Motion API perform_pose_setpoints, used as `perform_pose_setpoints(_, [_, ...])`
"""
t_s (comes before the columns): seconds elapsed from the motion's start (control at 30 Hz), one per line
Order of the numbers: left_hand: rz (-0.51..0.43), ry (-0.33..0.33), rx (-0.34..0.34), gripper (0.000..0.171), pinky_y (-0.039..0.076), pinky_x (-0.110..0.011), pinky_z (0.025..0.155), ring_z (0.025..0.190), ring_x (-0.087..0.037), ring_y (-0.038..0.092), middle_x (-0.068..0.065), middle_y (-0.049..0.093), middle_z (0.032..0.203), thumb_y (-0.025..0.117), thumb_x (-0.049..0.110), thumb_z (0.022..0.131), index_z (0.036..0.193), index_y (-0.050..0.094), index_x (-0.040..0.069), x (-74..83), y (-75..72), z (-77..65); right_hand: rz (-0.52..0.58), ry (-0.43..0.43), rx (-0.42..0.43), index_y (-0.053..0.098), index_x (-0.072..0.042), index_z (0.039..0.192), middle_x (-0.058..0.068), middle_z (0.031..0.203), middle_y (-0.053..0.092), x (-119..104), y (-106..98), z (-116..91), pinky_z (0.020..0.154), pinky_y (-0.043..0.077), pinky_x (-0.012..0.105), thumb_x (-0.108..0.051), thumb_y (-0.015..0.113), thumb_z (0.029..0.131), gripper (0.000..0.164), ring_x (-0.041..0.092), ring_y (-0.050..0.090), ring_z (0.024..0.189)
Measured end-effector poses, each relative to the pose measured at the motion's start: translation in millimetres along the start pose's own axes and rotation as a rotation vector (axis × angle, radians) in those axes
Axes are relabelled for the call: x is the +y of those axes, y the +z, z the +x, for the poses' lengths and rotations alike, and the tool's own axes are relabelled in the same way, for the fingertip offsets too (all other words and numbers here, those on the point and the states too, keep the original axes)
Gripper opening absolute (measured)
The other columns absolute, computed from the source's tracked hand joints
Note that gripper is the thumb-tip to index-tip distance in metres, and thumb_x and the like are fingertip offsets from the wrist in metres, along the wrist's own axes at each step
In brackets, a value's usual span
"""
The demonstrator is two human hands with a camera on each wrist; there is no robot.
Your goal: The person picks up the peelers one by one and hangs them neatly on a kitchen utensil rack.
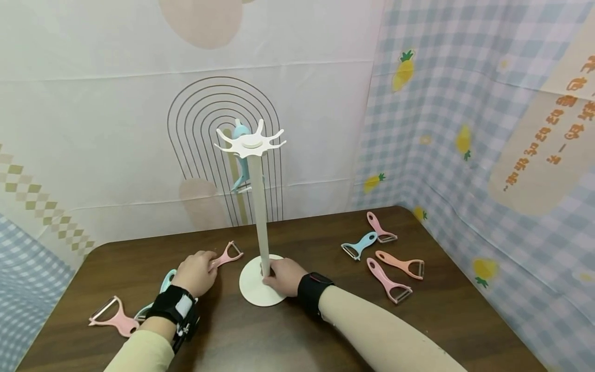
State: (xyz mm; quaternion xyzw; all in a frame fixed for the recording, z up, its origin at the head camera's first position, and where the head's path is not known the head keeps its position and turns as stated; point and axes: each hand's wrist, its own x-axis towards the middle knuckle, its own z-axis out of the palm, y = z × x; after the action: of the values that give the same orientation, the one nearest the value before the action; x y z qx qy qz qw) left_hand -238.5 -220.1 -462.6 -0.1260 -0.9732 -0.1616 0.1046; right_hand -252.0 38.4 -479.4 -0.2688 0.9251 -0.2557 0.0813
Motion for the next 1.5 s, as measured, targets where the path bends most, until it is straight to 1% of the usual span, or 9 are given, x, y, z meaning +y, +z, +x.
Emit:
perform_pose_setpoints(0.2, [0.035, -0.040, -0.092, 0.032, 0.048, -0.056, 0.077, 0.093, -0.044, 0.062, -0.022, 0.064, 0.107, 0.067, 0.008, 0.083, 0.113, 0.065, -0.002, -4.1, 4.7, -3.7, -0.003, 0.005, -0.002, 0.065, -0.011, 0.115, 0.000, 0.109, 0.068, -2.0, 0.0, -0.8, 0.086, 0.047, 0.027, -0.024, 0.066, 0.093, 0.025, 0.011, 0.061, 0.101])
perform_pose_setpoints(0.53, [0.070, 0.002, -0.069, 0.027, 0.048, -0.055, 0.076, 0.090, -0.044, 0.060, -0.021, 0.064, 0.101, 0.067, 0.002, 0.081, 0.107, 0.066, -0.004, -5.2, 7.4, -5.7, -0.007, 0.024, -0.003, 0.064, -0.010, 0.119, 0.001, 0.110, 0.068, -3.2, -1.5, -2.4, 0.087, 0.047, 0.027, -0.024, 0.066, 0.093, 0.029, 0.011, 0.061, 0.103])
perform_pose_setpoints(0.83, [0.049, -0.039, -0.105, 0.035, 0.047, -0.056, 0.081, 0.095, -0.046, 0.058, -0.022, 0.062, 0.108, 0.057, -0.007, 0.078, 0.111, 0.065, -0.004, -0.3, 2.6, -6.8, -0.011, 0.016, -0.011, 0.066, -0.011, 0.110, -0.002, 0.100, 0.068, -6.3, -5.8, -1.3, 0.081, 0.047, 0.024, -0.022, 0.068, 0.092, 0.022, 0.006, 0.061, 0.091])
perform_pose_setpoints(1.03, [0.057, -0.055, -0.098, 0.032, 0.048, -0.054, 0.081, 0.092, -0.043, 0.059, -0.020, 0.063, 0.102, 0.058, -0.009, 0.077, 0.108, 0.066, -0.003, 1.0, 1.6, -7.6, 0.002, 0.011, -0.011, 0.067, -0.011, 0.109, -0.003, 0.095, 0.068, -4.7, -5.5, -0.5, 0.078, 0.047, 0.024, -0.021, 0.068, 0.091, 0.021, 0.005, 0.059, 0.085])
perform_pose_setpoints(1.17, [0.062, -0.060, -0.107, 0.030, 0.049, -0.052, 0.078, 0.089, -0.041, 0.060, -0.018, 0.063, 0.097, 0.059, -0.009, 0.077, 0.105, 0.067, -0.001, 4.1, -1.5, -10.1, 0.020, -0.010, 0.012, 0.067, -0.014, 0.100, -0.007, 0.085, 0.064, -3.7, -5.0, -0.8, 0.073, 0.046, 0.023, -0.026, 0.068, 0.091, 0.015, 0.005, 0.057, 0.077])
perform_pose_setpoints(1.23, [0.060, -0.062, -0.124, 0.030, 0.049, -0.051, 0.077, 0.087, -0.040, 0.061, -0.016, 0.063, 0.093, 0.060, -0.009, 0.077, 0.105, 0.067, -0.001, 6.5, -3.6, -11.4, 0.099, -0.009, 0.037, 0.066, -0.016, 0.093, -0.009, 0.081, 0.062, -4.8, -4.9, 0.1, 0.070, 0.045, 0.023, -0.029, 0.068, 0.091, 0.014, 0.005, 0.055, 0.074])
perform_pose_setpoints(1.37, [0.073, -0.081, -0.155, 0.026, 0.050, -0.049, 0.075, 0.084, -0.038, 0.063, -0.016, 0.061, 0.088, 0.062, -0.009, 0.077, 0.103, 0.066, -0.003, 12.0, -8.2, -13.9, 0.398, 0.011, 0.075, 0.063, -0.014, 0.078, -0.008, 0.073, 0.058, -12.7, -4.0, 5.6, 0.069, 0.044, 0.027, -0.034, 0.064, 0.093, 0.025, 0.007, 0.055, 0.072])
perform_pose_setpoints(1.43, [0.073, -0.101, -0.169, 0.025, 0.050, -0.049, 0.075, 0.084, -0.037, 0.063, -0.017, 0.061, 0.088, 0.062, -0.009, 0.078, 0.103, 0.064, -0.004, 14.0, -9.1, -14.5, 0.536, 0.045, 0.060, 0.058, -0.013, 0.070, -0.005, 0.069, 0.057, -17.4, -2.7, 9.2, 0.070, 0.044, 0.030, -0.036, 0.062, 0.094, 0.034, 0.009, 0.055, 0.071])
perform_pose_setpoints(1.5, [0.068, -0.118, -0.183, 0.020, 0.050, -0.049, 0.074, 0.082, -0.035, 0.063, -0.016, 0.060, 0.086, 0.062, -0.009, 0.078, 0.098, 0.062, -0.004, 15.5, -9.6, -14.9, 0.601, 0.091, 0.035, 0.053, -0.013, 0.063, -0.004, 0.066, 0.056, -20.3, -1.5, 12.5, 0.072, 0.042, 0.031, -0.039, 0.061, 0.093, 0.041, 0.011, 0.055, 0.071])
